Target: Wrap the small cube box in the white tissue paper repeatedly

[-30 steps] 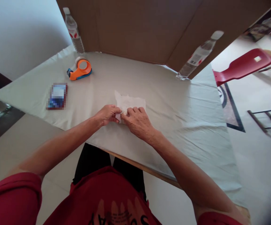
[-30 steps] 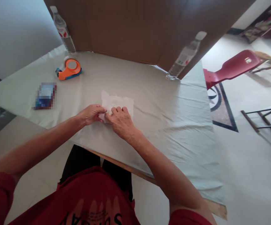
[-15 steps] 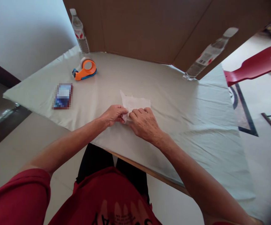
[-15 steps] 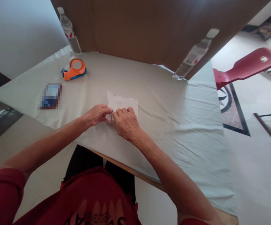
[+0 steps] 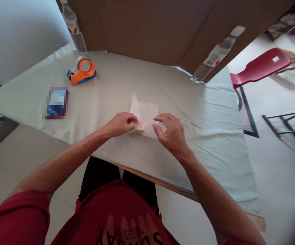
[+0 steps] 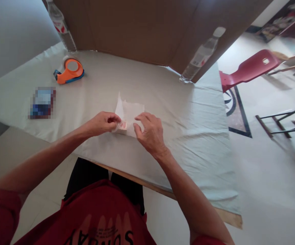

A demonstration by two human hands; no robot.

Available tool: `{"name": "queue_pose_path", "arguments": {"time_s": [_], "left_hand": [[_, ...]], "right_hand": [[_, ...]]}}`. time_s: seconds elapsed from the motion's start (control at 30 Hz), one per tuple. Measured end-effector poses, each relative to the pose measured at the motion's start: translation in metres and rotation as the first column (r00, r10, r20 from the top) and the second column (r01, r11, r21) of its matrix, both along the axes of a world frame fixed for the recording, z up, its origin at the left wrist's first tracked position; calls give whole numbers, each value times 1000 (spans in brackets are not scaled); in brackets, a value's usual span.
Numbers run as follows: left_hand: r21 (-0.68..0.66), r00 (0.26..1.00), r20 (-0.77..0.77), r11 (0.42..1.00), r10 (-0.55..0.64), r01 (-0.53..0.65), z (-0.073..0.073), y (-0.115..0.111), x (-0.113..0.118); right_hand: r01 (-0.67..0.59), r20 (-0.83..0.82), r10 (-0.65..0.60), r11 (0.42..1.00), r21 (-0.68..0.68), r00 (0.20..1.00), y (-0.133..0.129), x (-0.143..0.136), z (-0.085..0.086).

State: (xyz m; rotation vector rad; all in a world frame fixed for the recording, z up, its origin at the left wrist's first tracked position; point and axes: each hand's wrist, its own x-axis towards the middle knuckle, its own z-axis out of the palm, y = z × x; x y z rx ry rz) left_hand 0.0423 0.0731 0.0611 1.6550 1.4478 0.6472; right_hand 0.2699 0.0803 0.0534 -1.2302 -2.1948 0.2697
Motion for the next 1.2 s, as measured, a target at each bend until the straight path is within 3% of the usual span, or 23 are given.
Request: {"name": "queue_pose_path", "arguments": {"time_s": [0.1,0.2,0.33,0.43,0.6,0.7,0.9,1.2], "left_hand": [[324,968,-250,943,9,75,-14,-2,3],[463,948,-318,873,2,154,-24,-3,2],[526,935,-350,814,-58,247,-30,-4,1],[560,927,-369,781,-64,276,-32,-4,0],[546,907,-413,774,-82,319,-28,-4,-2],[497,890,-444,797,-105,342,-22,-4,-1],[414,855,-502,834,-126,365,-14,-6,6],[317,822,-548,869,-158,379,-9,-5,15]], "right_hand": [[159,46,-152,958,-238,987,1,16,-7],[219,133,-178,876,-430,975,2,22,-14],[243,96,-226,824,-512,969,6,13,-18],[191,-7,-238,794,-578,971,10,2,-20],[99,-193,-326,699,-708,925,11,-6,-27],[77,-262,-346,721,-688,901,12,-7,-33],[61,-369,-313,828,-558,875,14,-17,-37],[-12,-477,-363,787,-617,801,12,-40,-18]]}}
